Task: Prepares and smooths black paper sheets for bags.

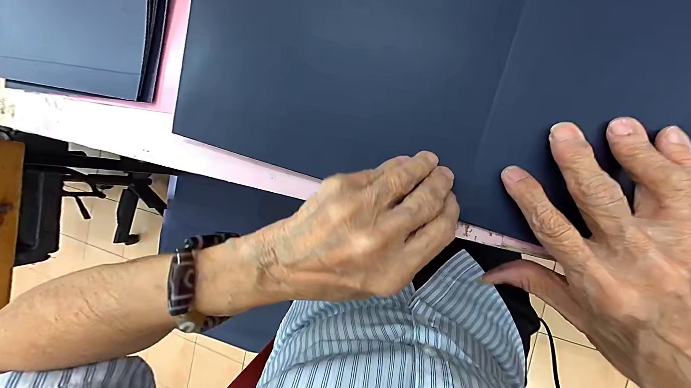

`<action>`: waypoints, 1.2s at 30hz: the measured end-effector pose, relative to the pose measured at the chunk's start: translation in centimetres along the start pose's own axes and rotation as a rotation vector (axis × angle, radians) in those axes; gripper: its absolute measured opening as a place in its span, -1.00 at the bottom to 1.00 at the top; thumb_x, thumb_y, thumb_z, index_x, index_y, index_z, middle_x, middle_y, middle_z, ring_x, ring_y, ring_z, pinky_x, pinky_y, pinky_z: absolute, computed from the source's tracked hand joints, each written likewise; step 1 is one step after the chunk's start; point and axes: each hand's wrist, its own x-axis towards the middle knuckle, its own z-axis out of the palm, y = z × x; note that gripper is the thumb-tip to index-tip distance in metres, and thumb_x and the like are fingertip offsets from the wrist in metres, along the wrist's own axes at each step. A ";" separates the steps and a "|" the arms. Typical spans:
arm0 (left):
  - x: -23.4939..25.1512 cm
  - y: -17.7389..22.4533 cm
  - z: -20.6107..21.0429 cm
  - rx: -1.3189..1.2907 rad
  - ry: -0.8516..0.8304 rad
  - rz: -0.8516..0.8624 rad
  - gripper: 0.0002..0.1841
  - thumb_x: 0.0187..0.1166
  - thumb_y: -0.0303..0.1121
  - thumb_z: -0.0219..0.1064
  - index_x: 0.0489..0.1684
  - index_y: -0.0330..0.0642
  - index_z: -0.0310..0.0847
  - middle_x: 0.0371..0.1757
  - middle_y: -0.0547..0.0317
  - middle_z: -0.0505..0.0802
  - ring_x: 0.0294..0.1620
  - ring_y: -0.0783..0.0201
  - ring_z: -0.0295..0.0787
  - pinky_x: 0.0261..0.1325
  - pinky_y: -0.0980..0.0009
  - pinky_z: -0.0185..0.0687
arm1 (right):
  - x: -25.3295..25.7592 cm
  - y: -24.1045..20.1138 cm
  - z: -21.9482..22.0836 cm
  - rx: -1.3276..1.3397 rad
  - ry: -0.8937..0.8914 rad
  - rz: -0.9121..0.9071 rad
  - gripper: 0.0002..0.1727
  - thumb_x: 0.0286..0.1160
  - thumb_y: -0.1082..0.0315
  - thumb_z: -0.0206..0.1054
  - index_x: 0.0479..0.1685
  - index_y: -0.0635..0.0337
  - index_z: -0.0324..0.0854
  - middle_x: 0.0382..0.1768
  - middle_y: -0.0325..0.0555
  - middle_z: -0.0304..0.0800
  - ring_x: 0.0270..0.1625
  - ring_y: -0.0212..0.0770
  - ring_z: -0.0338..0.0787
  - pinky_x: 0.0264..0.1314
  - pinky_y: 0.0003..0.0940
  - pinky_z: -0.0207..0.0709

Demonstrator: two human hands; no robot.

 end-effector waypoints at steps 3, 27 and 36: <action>-1.2 1.2 0.8 0.080 0.034 -0.021 -0.58 0.79 -0.12 0.16 0.00 -0.37 0.72 0.07 -0.25 0.89 0.29 -0.13 0.81 0.39 0.15 0.65 | -0.4 -2.0 -0.1 -0.074 0.017 0.044 -0.52 0.66 0.37 0.24 0.56 0.27 0.53 0.67 0.47 0.33 0.69 0.65 0.23 0.65 0.57 0.04; -6.1 -18.1 -6.6 0.326 -0.002 -0.094 -0.85 0.58 -0.69 0.04 -0.16 -0.48 0.54 0.17 -0.40 0.80 0.17 -0.38 0.78 0.09 -0.25 0.56 | 0.1 -1.5 0.3 0.035 0.204 -0.032 -0.68 0.75 0.20 0.23 0.11 0.18 0.84 0.08 0.03 0.91 -0.06 -0.03 0.77 0.07 -0.25 0.53; -5.2 -21.4 -2.3 0.261 0.074 -0.174 -0.77 0.68 -0.56 0.04 -0.15 -0.36 0.67 0.25 -0.22 0.85 0.20 -0.23 0.83 0.17 -0.17 0.61 | 11.5 10.1 -2.9 -0.126 -0.054 -0.173 -0.06 0.49 -0.37 0.16 0.68 0.22 0.43 0.67 0.28 0.40 0.70 0.42 0.34 0.60 0.54 0.05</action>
